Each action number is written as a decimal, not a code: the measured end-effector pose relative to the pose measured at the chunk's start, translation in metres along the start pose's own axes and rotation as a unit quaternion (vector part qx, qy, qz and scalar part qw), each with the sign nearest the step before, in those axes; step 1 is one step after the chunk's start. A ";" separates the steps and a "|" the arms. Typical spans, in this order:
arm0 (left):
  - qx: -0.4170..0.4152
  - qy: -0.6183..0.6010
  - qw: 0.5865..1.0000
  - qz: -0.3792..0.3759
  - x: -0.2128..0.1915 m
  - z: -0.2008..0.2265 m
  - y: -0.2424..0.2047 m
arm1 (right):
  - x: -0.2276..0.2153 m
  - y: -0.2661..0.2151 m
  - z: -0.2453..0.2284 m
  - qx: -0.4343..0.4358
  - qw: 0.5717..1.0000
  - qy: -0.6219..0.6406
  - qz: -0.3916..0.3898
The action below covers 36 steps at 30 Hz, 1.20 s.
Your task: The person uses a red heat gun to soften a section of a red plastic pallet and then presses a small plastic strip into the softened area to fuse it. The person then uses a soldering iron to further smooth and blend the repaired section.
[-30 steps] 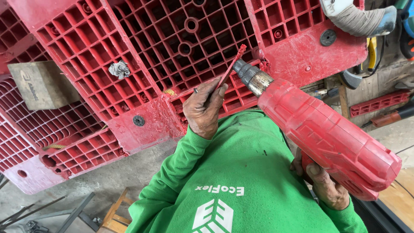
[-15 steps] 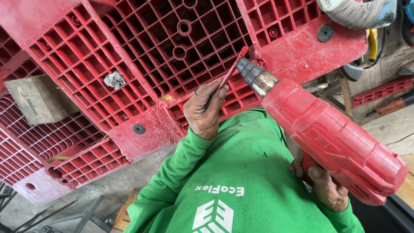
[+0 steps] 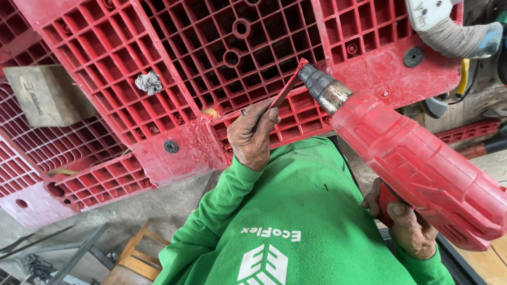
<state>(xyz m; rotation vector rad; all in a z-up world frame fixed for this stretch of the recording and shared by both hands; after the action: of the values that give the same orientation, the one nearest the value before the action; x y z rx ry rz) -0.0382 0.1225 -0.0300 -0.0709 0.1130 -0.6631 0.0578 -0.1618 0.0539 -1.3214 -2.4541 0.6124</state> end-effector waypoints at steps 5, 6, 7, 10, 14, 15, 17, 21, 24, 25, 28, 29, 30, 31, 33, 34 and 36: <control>0.018 0.011 0.999 0.024 -0.002 0.001 0.000 | -0.001 0.009 -0.002 -0.007 0.999 -0.006 -0.035; 0.020 0.006 0.999 0.026 -0.003 0.001 0.000 | -0.001 0.009 -0.002 -0.006 0.999 -0.002 -0.033; 0.023 0.001 0.999 0.029 -0.003 0.000 0.001 | -0.001 0.010 -0.002 -0.006 0.999 0.003 -0.032; 0.025 -0.001 0.999 0.037 -0.004 -0.002 0.004 | 0.002 0.012 -0.003 -0.009 0.999 0.007 -0.030; 0.043 0.008 0.998 0.037 -0.006 -0.004 0.008 | 0.005 0.012 -0.005 -0.003 1.000 0.009 -0.026; 0.042 0.007 0.998 0.036 -0.007 -0.005 0.008 | 0.005 0.013 -0.006 -0.003 1.000 0.006 -0.026; 0.038 0.007 0.999 0.035 -0.008 -0.006 0.009 | 0.007 0.014 -0.006 -0.003 1.000 0.001 -0.026; 0.027 -0.011 0.999 0.043 -0.009 -0.010 0.010 | 0.009 0.015 -0.008 -0.004 1.000 -0.010 -0.023; 0.024 -0.014 0.999 0.043 -0.010 -0.010 0.011 | 0.012 0.016 -0.012 -0.004 1.000 -0.010 -0.019; 0.032 -0.013 0.998 0.046 -0.011 -0.010 0.011 | 0.013 0.016 -0.013 -0.002 1.000 -0.008 -0.016; 0.026 -0.006 0.999 0.047 -0.012 -0.009 0.014 | 0.015 0.016 -0.016 -0.003 1.000 -0.007 -0.009; 0.018 -0.004 0.999 0.046 -0.012 -0.009 0.014 | 0.016 0.016 -0.017 -0.004 1.000 -0.008 -0.006; 0.018 -0.013 0.999 0.041 -0.012 -0.009 0.015 | 0.016 0.016 -0.017 -0.003 1.000 -0.011 -0.015; 0.017 -0.023 0.999 0.036 -0.012 -0.008 0.015 | 0.017 0.017 -0.017 -0.002 1.000 -0.014 -0.024; 0.018 -0.021 0.999 0.025 -0.011 -0.007 0.016 | 0.017 0.019 -0.016 0.000 0.999 -0.024 -0.040; 0.018 -0.009 1.000 0.019 -0.011 -0.007 0.015 | 0.017 0.019 -0.015 0.001 0.999 -0.030 -0.045; 0.015 0.009 1.000 0.012 -0.010 -0.008 0.014 | 0.015 0.019 -0.013 0.006 0.998 -0.032 -0.054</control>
<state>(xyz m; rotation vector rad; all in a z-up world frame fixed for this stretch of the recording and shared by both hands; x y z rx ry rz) -0.0385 0.1400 -0.0384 -0.0346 0.1205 -0.6416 0.0690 -0.1363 0.0564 -1.1745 -2.5500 0.6508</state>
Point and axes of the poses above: each hand's wrist, its own y-axis towards the middle knuckle, its own x-axis out of the palm, z = x × y, the point moved 3 cm from there along y, towards the middle knuckle, and after that the axes turned 2 degrees about x, right-handed, at the moved point
